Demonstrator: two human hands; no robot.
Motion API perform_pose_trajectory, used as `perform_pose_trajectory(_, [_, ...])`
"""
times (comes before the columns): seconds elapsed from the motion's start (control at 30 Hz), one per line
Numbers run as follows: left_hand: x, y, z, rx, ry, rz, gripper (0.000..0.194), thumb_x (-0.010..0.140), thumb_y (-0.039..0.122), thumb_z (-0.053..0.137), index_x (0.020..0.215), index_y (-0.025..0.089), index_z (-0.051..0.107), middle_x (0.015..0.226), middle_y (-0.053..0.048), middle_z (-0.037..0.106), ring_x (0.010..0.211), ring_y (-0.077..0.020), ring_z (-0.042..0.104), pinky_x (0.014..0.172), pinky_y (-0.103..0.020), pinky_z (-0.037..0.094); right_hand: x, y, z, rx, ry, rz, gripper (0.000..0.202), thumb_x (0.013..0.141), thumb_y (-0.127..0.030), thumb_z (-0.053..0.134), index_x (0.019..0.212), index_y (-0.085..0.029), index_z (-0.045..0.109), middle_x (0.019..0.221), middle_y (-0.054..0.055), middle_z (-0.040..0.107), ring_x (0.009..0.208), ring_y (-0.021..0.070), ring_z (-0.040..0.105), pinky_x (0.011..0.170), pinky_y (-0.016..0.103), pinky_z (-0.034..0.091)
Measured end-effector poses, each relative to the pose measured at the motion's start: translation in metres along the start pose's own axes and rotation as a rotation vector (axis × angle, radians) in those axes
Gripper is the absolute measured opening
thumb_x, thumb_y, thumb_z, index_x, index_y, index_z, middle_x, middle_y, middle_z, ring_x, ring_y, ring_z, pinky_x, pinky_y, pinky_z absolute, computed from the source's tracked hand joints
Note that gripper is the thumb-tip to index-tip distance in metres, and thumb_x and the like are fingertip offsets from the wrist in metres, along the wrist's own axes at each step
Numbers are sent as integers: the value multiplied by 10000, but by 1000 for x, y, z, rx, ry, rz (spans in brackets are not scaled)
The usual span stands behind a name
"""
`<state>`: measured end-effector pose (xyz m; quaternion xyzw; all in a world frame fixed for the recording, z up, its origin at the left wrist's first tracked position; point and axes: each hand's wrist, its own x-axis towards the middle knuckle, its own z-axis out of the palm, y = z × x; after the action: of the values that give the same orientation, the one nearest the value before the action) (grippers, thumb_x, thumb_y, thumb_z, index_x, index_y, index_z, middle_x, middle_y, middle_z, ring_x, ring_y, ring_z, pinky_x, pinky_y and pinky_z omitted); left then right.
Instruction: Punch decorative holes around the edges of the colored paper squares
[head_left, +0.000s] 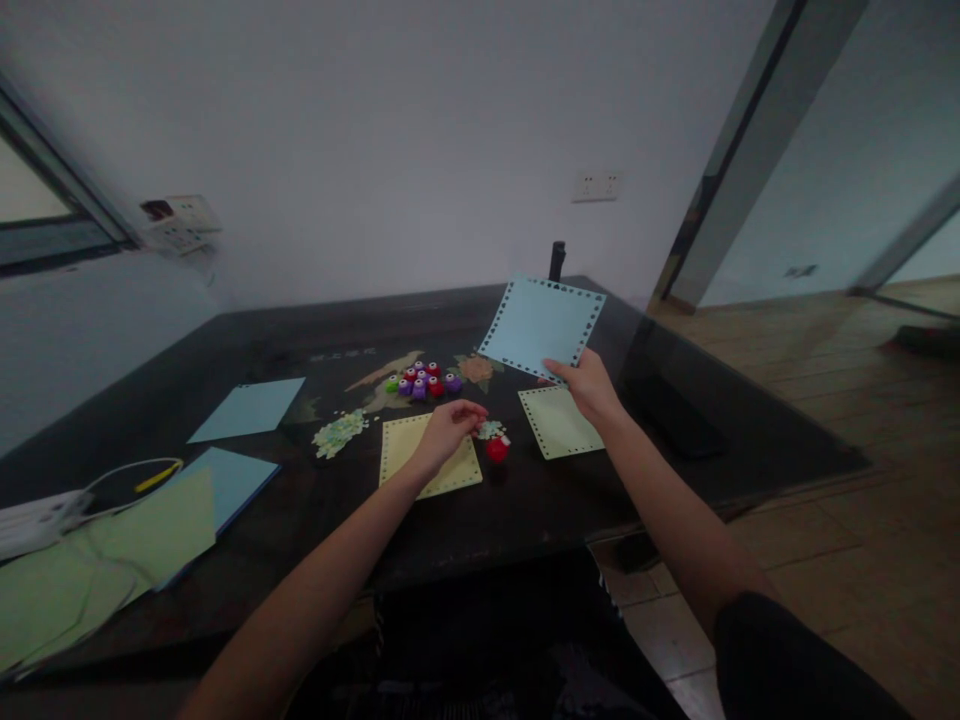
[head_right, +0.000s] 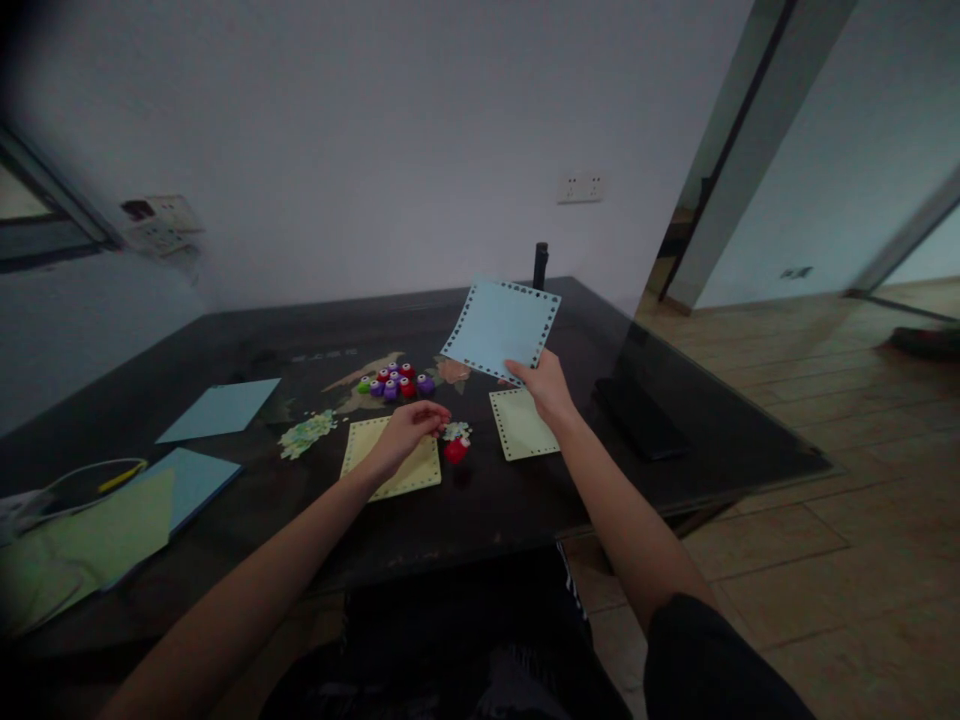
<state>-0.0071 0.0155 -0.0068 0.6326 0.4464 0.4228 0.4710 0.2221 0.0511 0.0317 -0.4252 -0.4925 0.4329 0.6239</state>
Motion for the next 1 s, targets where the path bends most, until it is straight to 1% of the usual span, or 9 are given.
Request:
perform_pose_trajectory(0.1, [-12, 11, 8, 319, 49, 261, 205, 832, 287, 505, 950, 182, 635, 950, -78, 640, 879, -198, 588, 806, -370, 473, -15, 4, -11, -26, 27, 48, 395, 524, -291, 758, 871, -171, 613, 873, 63, 704, 720, 224, 648, 675, 395, 542])
perform_pose_trajectory(0.2, [-33, 23, 25, 554, -204, 505, 406, 823, 379, 553, 1206, 244, 539, 1265, -97, 523, 1191, -251, 447, 1007, -439, 350, -39, 18, -21, -16, 69, 131, 404, 526, -296, 761, 883, -171, 620, 887, 72, 710, 739, 235, 659, 698, 409, 539])
perform_pose_trajectory(0.3, [-48, 27, 39, 701, -442, 597, 465, 790, 428, 597, 1224, 276, 528, 1363, -87, 446, 1264, -282, 370, 1043, -479, 279, -56, 32, -28, -28, 95, 142, 427, 533, -303, 756, 917, -171, 624, 942, 77, 708, 824, 249, 661, 757, 421, 529])
perform_pose_trajectory(0.37, [-50, 24, 43, 738, -528, 595, 393, 811, 403, 577, 1181, 273, 557, 1313, -84, 493, 1227, -271, 413, 1024, -466, 295, -61, 36, -30, -55, 108, 120, 417, 550, -311, 746, 924, -169, 626, 963, 78, 705, 854, 252, 657, 783, 429, 520])
perform_pose_trajectory(0.43, [-48, 22, 42, 730, -549, 569, 371, 833, 375, 550, 1187, 263, 547, 1256, -86, 532, 1183, -248, 455, 1003, -436, 320, -62, 36, -31, -72, 108, 100, 405, 565, -312, 737, 926, -167, 626, 983, 81, 701, 868, 250, 653, 800, 429, 512])
perform_pose_trajectory(0.63, [-39, 31, 26, 691, -450, 481, 596, 713, 417, 676, 1240, 237, 465, 1258, -105, 496, 1185, -267, 435, 994, -435, 330, -61, 31, -32, -70, 97, 83, 386, 583, -318, 736, 923, -167, 629, 1002, 87, 694, 894, 250, 646, 813, 422, 507])
perform_pose_trajectory(0.77, [-40, 37, 13, 757, -370, 318, 506, 643, 480, 706, 1024, 183, 554, 1048, -96, 560, 973, -266, 522, 840, -398, 414, -62, 32, -34, -40, 113, 84, 403, 573, -314, 750, 928, -166, 632, 1010, 89, 693, 882, 247, 648, 827, 431, 505])
perform_pose_trajectory(0.87, [-42, 35, 10, 800, -452, 291, 475, 617, 485, 722, 951, 186, 565, 953, -69, 582, 883, -247, 537, 767, -360, 413, -61, 32, -36, -19, 141, 96, 414, 554, -311, 764, 918, -163, 637, 997, 89, 697, 868, 250, 653, 825, 435, 507])
perform_pose_trajectory(1.0, [-42, 31, 13, 767, -511, 315, 293, 663, 350, 709, 886, 199, 593, 886, -41, 604, 830, -216, 548, 729, -326, 404, -58, 30, -39, 2, 142, 131, 380, 562, -348, 765, 876, -169, 647, 953, 78, 708, 837, 250, 660, 816, 440, 511])
